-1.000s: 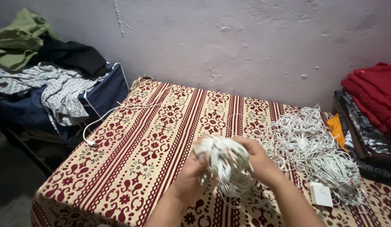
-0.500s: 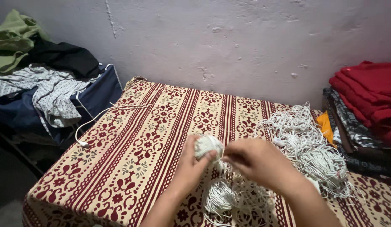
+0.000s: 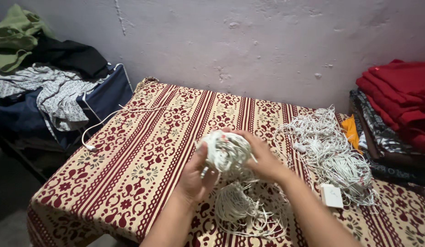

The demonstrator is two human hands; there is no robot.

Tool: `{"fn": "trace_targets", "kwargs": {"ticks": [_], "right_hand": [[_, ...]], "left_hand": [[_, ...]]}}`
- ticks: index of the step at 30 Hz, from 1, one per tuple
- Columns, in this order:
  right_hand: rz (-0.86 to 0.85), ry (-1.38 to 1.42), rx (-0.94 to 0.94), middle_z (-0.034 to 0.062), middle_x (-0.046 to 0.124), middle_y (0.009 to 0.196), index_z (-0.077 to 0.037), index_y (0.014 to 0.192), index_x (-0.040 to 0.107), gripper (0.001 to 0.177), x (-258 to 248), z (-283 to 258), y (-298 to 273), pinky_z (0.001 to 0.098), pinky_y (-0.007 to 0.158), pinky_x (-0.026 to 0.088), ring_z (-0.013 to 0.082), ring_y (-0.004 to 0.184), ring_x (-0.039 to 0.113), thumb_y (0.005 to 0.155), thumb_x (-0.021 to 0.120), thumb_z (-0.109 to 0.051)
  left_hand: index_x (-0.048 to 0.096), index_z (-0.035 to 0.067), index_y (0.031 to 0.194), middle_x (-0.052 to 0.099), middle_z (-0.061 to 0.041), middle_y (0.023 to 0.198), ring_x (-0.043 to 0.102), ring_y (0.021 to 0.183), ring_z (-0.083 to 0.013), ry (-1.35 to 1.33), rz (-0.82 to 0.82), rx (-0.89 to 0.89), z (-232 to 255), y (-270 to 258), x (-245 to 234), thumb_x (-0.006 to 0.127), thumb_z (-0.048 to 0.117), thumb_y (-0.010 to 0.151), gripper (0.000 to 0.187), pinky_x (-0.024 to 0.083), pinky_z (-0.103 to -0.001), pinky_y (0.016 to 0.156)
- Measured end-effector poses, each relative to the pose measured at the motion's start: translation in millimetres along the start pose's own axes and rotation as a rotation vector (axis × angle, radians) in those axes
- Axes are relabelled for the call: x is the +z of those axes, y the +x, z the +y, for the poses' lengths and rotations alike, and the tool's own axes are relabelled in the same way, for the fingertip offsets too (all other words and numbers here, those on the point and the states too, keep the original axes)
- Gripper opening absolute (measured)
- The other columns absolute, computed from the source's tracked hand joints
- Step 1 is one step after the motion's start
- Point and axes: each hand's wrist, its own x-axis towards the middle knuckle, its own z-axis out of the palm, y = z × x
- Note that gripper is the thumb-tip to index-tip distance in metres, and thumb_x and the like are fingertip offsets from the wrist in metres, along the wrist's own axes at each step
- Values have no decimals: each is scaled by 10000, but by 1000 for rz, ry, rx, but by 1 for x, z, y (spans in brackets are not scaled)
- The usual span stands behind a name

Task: The person untangles a large pile of white cables on a patterned tablecloth and coils them into neat bundles by hand. They repeatedly pick up tangled sections, separate strands, and form compact coils, placing each finished bundle on the table.

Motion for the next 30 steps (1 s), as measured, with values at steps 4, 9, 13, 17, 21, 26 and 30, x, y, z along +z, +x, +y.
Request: {"fn": "trace_targets", "kwargs": {"ticks": [4, 9, 13, 17, 21, 26, 30], "right_hand": [[-101, 1, 195, 8, 580, 1286, -247, 1393, 462, 619, 22, 10, -9, 332, 904, 509, 144, 1090, 591, 832, 714, -184], [-275, -192, 419, 53, 698, 1146, -263, 1400, 495, 583, -25, 38, -5, 340, 736, 577, 185, 840, 648, 850, 644, -138], [-212, -104, 568, 123, 725, 1113, -244, 1377, 497, 636, -83, 90, 7, 319, 635, 624, 193, 759, 718, 802, 715, -81], [180, -92, 446, 250, 733, 1135, -170, 1357, 595, 603, -138, 134, 34, 370, 665, 558, 236, 808, 698, 779, 720, -52], [748, -1061, -2, 174, 558, 1326, -212, 1476, 459, 886, -152, 120, 65, 436, 934, 526, 328, 1126, 588, 652, 783, -175], [150, -250, 493, 125, 427, 1478, -247, 1586, 221, 865, -97, 26, 57, 468, 1072, 425, 322, 1310, 466, 851, 521, 97], [-189, -150, 146, -45, 295, 1578, -236, 1519, 168, 864, -11, -32, 22, 317, 1160, 301, 133, 1419, 323, 779, 531, 24]], "left_hand": [[437, 78, 1404, 599, -149, 1235, 586, 1142, -274, -156, 169, 70, 5, 6, -10, 473, 477, 928, 622, 507, -450, 982], [464, 136, 1433, 534, -123, 1350, 544, 1205, -257, -355, 227, 473, 70, 5, -57, 543, 441, 935, 590, 494, -470, 1037], [502, 178, 1423, 549, -134, 1370, 528, 1163, -296, -261, 243, 786, 146, -32, -112, 631, 508, 907, 626, 495, -442, 910], [501, 172, 1393, 551, -107, 1316, 546, 1115, -296, -124, 424, 746, 164, -62, -125, 632, 535, 909, 619, 494, -445, 851], [454, 185, 1413, 532, -114, 1347, 543, 1184, -277, 15, 534, 631, 134, -55, -96, 554, 516, 912, 609, 502, -427, 964], [414, 96, 1423, 539, -154, 1344, 537, 1214, -284, 9, 545, 380, 83, -37, -52, 514, 456, 905, 638, 475, -394, 1033], [429, 91, 1405, 567, -159, 1300, 539, 1206, -291, -133, 347, 218, 44, -23, -26, 555, 476, 869, 672, 473, -414, 1039]]}}
